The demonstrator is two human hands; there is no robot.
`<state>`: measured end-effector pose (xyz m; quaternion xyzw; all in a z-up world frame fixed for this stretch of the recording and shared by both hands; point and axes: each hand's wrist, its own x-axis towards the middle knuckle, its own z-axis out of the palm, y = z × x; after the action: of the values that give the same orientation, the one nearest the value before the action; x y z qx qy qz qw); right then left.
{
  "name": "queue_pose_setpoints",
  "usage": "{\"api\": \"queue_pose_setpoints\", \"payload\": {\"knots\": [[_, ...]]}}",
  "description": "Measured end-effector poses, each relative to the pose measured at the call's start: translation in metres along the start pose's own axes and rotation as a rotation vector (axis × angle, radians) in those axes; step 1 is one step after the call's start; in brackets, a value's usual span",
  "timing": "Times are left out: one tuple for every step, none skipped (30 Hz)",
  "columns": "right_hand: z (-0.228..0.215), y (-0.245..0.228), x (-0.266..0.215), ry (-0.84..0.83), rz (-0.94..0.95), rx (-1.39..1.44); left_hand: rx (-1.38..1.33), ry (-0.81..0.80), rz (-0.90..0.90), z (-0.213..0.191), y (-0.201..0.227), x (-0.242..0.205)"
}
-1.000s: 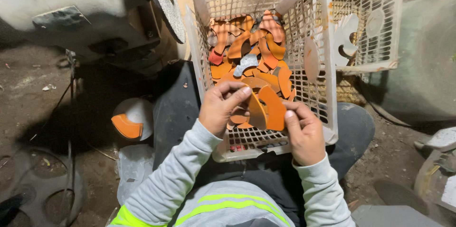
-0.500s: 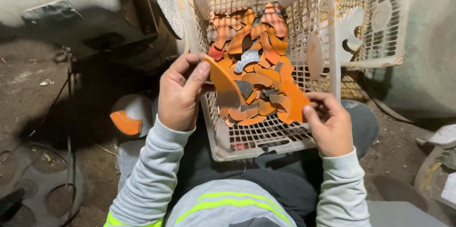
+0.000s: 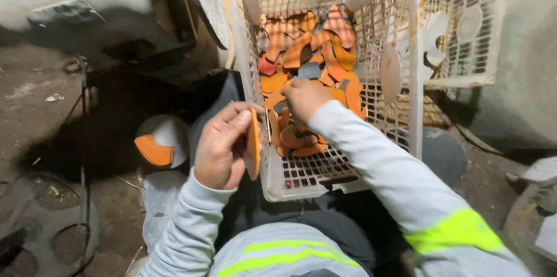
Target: The person sits on the floor and repeatedly picks orange rubber pieces from a white plastic crate, inspects them by hand, and places them into a small white bucket. The person handles the pieces one at a time, turning them over to check edges and surfaces before moving them.
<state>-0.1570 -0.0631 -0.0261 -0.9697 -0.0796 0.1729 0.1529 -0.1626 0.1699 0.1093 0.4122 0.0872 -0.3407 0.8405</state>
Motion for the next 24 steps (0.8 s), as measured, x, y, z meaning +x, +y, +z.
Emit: {"api": "queue_pose_setpoints", "payload": {"knots": [[0.015, -0.006, 0.024, -0.056, 0.006, -0.039, 0.000, 0.000, -0.011, 0.001, -0.003, -0.001], [0.029, -0.009, 0.040, 0.024, -0.001, -0.099, -0.001, 0.001, -0.022, 0.002, -0.006, -0.002], [0.043, -0.013, 0.054, 0.102, -0.011, -0.155, -0.002, 0.005, -0.035, 0.001, -0.009, -0.005], [0.055, -0.015, 0.065, 0.181, -0.020, -0.211, -0.001, 0.008, -0.040, -0.001, -0.010, -0.008], [0.064, -0.016, 0.072, 0.191, 0.008, -0.203, -0.002, 0.012, -0.047, -0.003, -0.011, -0.011], [0.072, -0.019, 0.076, 0.201, 0.036, -0.195, -0.004, 0.015, -0.054, -0.006, -0.011, -0.013], [0.078, -0.019, 0.077, 0.211, 0.066, -0.191, 0.009, 0.025, -0.044, -0.010, -0.012, -0.013], [0.081, -0.019, 0.077, 0.236, 0.049, -0.202, 0.022, 0.034, -0.034, -0.012, -0.013, -0.013], [0.083, -0.020, 0.072, 0.256, 0.041, -0.211, 0.034, 0.041, -0.036, -0.015, -0.015, -0.014], [0.085, -0.022, 0.065, 0.275, 0.033, -0.220, 0.016, 0.048, -0.050, -0.017, -0.017, -0.016], [0.081, -0.021, 0.064, 0.309, -0.008, -0.232, 0.003, 0.042, -0.057, -0.017, -0.017, -0.013], [0.076, -0.020, 0.061, 0.343, -0.050, -0.244, -0.010, 0.036, -0.063, -0.017, -0.017, -0.010], [0.072, -0.022, 0.053, 0.369, -0.090, -0.252, -0.001, 0.026, -0.057, -0.017, -0.019, -0.009], [0.068, -0.023, 0.051, 0.339, -0.062, -0.238, 0.008, 0.015, -0.050, -0.016, -0.020, -0.009], [0.064, -0.027, 0.050, 0.311, -0.043, -0.223, 0.017, 0.011, -0.037, -0.016, -0.021, -0.009], [0.060, -0.030, 0.048, 0.282, -0.024, -0.207, 0.028, 0.007, -0.040, -0.015, -0.022, -0.011], [0.052, -0.032, 0.049, 0.257, -0.019, -0.211, 0.043, 0.003, -0.038, -0.014, -0.021, -0.012], [0.045, -0.034, 0.048, 0.232, -0.014, -0.215, 0.057, -0.001, -0.036, -0.013, -0.020, -0.013], [0.038, -0.035, 0.046, 0.207, -0.003, -0.219, 0.049, -0.002, -0.032, -0.012, -0.020, -0.014], [0.028, -0.032, 0.045, 0.260, -0.032, -0.141, 0.040, -0.002, -0.028, -0.012, -0.019, -0.015], [0.017, -0.026, 0.040, 0.305, -0.063, -0.061, 0.028, 0.003, -0.027, -0.011, -0.020, -0.018], [0.006, -0.021, 0.033, 0.350, -0.093, 0.019, 0.022, 0.017, -0.032, -0.009, -0.020, -0.018], [-0.006, -0.016, 0.025, 0.361, -0.022, 0.153, 0.017, 0.030, -0.033, -0.009, -0.020, -0.018], [-0.019, -0.009, 0.015, 0.371, 0.050, 0.287, 0.013, 0.043, -0.034, -0.008, -0.020, -0.018]]}}
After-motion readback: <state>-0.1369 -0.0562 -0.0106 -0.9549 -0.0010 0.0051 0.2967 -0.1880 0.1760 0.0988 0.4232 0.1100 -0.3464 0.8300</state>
